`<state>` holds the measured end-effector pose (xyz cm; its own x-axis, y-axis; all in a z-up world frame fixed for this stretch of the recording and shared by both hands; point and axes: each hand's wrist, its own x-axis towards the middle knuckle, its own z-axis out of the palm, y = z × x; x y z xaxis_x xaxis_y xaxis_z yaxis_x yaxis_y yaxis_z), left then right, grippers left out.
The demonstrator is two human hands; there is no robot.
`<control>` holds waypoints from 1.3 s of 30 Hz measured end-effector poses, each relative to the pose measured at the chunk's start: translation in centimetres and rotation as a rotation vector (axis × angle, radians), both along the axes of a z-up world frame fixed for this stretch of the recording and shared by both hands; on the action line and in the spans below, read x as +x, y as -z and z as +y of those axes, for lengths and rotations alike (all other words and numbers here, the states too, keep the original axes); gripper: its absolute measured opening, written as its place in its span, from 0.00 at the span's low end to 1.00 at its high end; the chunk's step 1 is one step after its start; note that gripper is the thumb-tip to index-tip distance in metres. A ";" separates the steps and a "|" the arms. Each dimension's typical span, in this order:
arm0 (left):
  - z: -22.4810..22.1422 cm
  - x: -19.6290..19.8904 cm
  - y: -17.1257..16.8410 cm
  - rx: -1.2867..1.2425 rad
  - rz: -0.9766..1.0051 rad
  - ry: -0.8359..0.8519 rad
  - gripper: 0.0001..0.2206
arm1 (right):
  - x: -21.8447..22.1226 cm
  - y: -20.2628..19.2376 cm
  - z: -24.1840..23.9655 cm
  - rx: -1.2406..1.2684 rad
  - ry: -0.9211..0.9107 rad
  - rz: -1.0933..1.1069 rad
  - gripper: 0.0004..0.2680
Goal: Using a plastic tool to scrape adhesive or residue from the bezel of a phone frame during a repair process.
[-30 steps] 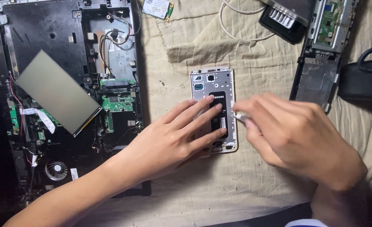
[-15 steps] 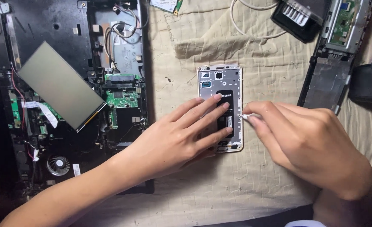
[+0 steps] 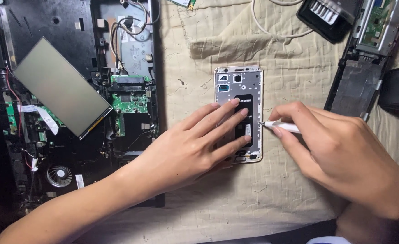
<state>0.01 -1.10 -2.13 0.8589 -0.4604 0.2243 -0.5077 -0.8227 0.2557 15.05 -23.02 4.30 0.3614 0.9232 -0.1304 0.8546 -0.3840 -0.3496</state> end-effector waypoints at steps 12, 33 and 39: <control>-0.2 -0.1 0.1 0.013 0.007 -0.017 0.19 | -1.3 0.0 1.0 -0.054 0.297 0.147 0.04; 0.3 -0.1 0.2 0.008 0.018 0.002 0.20 | 0.0 -0.1 0.1 0.029 0.109 0.134 0.08; 0.2 -0.1 0.2 0.016 0.010 -0.001 0.20 | 0.1 0.2 0.0 0.001 0.170 0.104 0.07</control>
<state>-0.09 -0.86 -2.35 0.8618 -0.4626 0.2082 -0.5040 -0.8273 0.2480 15.15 -23.06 4.14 0.4968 0.8502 -0.1742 0.7365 -0.5192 -0.4336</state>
